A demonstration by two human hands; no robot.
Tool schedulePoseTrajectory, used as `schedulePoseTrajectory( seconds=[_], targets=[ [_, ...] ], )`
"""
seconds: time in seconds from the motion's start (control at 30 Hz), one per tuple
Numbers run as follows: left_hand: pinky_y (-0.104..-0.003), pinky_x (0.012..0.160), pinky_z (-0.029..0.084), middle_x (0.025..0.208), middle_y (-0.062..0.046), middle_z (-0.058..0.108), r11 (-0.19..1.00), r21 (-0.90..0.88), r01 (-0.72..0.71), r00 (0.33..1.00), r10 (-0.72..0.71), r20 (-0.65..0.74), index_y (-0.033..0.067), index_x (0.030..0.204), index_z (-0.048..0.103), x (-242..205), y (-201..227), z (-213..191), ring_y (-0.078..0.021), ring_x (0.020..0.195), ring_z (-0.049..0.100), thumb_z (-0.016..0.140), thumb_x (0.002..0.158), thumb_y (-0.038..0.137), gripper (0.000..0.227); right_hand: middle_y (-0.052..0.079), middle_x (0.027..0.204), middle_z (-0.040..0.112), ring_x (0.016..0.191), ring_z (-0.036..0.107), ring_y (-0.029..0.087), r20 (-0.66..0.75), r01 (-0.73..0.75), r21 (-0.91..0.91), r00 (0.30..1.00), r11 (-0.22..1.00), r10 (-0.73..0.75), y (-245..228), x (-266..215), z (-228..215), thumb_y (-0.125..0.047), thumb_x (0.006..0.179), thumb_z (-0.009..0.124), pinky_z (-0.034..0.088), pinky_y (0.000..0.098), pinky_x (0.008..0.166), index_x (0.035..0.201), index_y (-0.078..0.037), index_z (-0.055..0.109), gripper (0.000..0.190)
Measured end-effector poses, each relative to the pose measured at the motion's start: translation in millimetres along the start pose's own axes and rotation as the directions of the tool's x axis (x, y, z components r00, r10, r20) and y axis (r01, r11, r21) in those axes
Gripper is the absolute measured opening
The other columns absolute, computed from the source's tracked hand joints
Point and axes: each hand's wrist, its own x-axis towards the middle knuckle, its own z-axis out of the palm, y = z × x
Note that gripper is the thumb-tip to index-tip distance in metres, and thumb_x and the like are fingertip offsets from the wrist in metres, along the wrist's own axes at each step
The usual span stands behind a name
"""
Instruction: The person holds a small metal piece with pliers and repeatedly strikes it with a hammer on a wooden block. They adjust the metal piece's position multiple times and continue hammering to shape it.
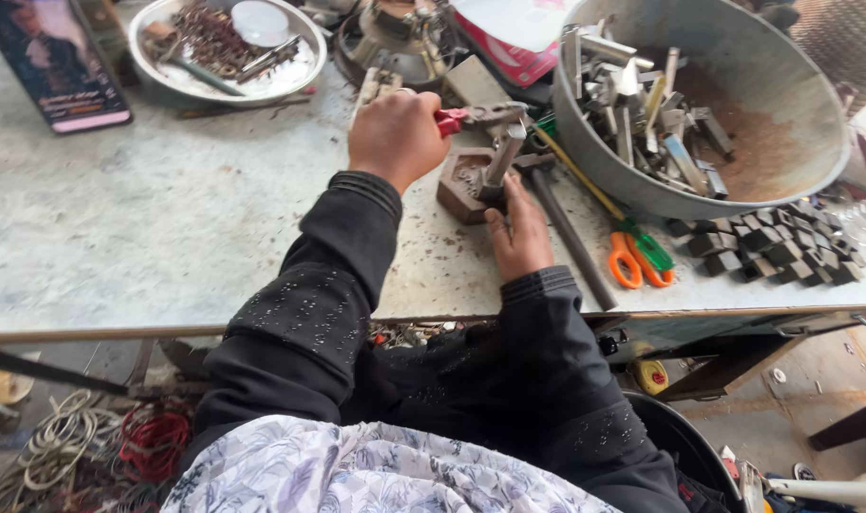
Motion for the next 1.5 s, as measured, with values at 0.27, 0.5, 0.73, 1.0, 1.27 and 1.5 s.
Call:
schedulePoseTrajectory(
  seconds=[0.27, 0.5, 0.73, 1.0, 1.27, 1.5],
  targets=[
    [-0.049, 0.070, 0.056, 0.082, -0.015, 0.073, 0.998, 0.018, 0.067, 0.995, -0.068, 0.071, 0.0131, 0.091, 0.076, 14, -7, 4, -0.0355, 0.077, 0.072, 0.074, 0.083, 0.029, 0.018, 0.025, 0.161, 0.039, 0.151, 0.035, 0.039, -0.013, 0.038, -0.082, 0.999, 0.996, -0.039, -2, -1, 2, -0.018, 0.096, 0.070, 0.030, 0.0461, 0.121, 0.154, 0.002, 0.041, 0.068],
    [-0.048, 0.071, 0.055, 0.080, -0.013, 0.071, 1.000, 0.017, 0.014, 0.999, -0.015, 0.048, 0.0105, 0.087, 0.071, 1, -10, 2, -0.0337, 0.077, 0.071, 0.077, 0.083, 0.029, 0.019, 0.014, 0.137, 0.061, 0.128, 0.054, 0.036, -0.080, -0.058, -0.379, 0.996, 0.924, 0.029, 0, -34, -64, -0.026, 0.088, 0.077, 0.040, 0.0485, 0.112, 0.145, -0.013, 0.058, 0.061],
    [-0.048, 0.069, 0.055, 0.078, -0.015, 0.071, 1.000, -0.008, -0.002, 1.000, 0.003, 0.013, 0.0113, 0.086, 0.071, -1, -19, 14, -0.0341, 0.075, 0.071, 0.078, 0.082, 0.028, 0.019, 0.016, 0.120, 0.064, 0.115, 0.058, 0.037, 0.048, -0.160, -0.615, 0.970, 0.772, 0.239, 46, -57, -79, -0.019, 0.093, 0.073, 0.048, 0.0476, 0.097, 0.148, -0.017, 0.058, 0.057],
    [-0.045, 0.074, 0.057, 0.079, -0.011, 0.073, 0.993, -0.068, 0.099, 0.991, -0.093, 0.092, 0.0120, 0.091, 0.072, -2, -27, 22, -0.0295, 0.076, 0.073, 0.073, 0.087, 0.027, 0.016, 0.014, 0.109, 0.063, 0.086, 0.059, 0.023, -0.048, -0.159, -0.062, 0.987, 0.985, 0.156, 52, -66, -102, -0.003, 0.095, 0.062, 0.050, 0.0368, 0.078, 0.156, -0.010, 0.045, 0.064],
    [-0.046, 0.074, 0.057, 0.082, -0.012, 0.073, 0.987, -0.070, 0.147, 0.987, -0.141, 0.083, 0.0124, 0.091, 0.074, -4, -31, 28, -0.0310, 0.079, 0.073, 0.073, 0.087, 0.029, 0.017, -0.002, 0.079, 0.048, 0.054, 0.043, 0.004, 0.143, -0.427, 0.548, 0.895, 0.720, 0.422, 8, -86, -108, -0.004, 0.101, 0.055, 0.036, 0.0196, 0.044, 0.156, -0.010, 0.036, 0.059],
    [-0.046, 0.073, 0.057, 0.082, -0.012, 0.074, 0.984, -0.072, 0.164, 0.984, -0.159, 0.078, 0.0130, 0.092, 0.075, -2, -32, 28, -0.0312, 0.078, 0.073, 0.074, 0.082, 0.029, 0.019, 0.000, 0.085, 0.059, 0.061, 0.047, 0.005, 0.173, -0.347, 0.877, 0.873, 0.332, 0.457, -39, -54, -172, -0.023, 0.106, 0.048, 0.036, 0.0189, 0.045, 0.163, -0.002, 0.036, 0.062]
  ],
)
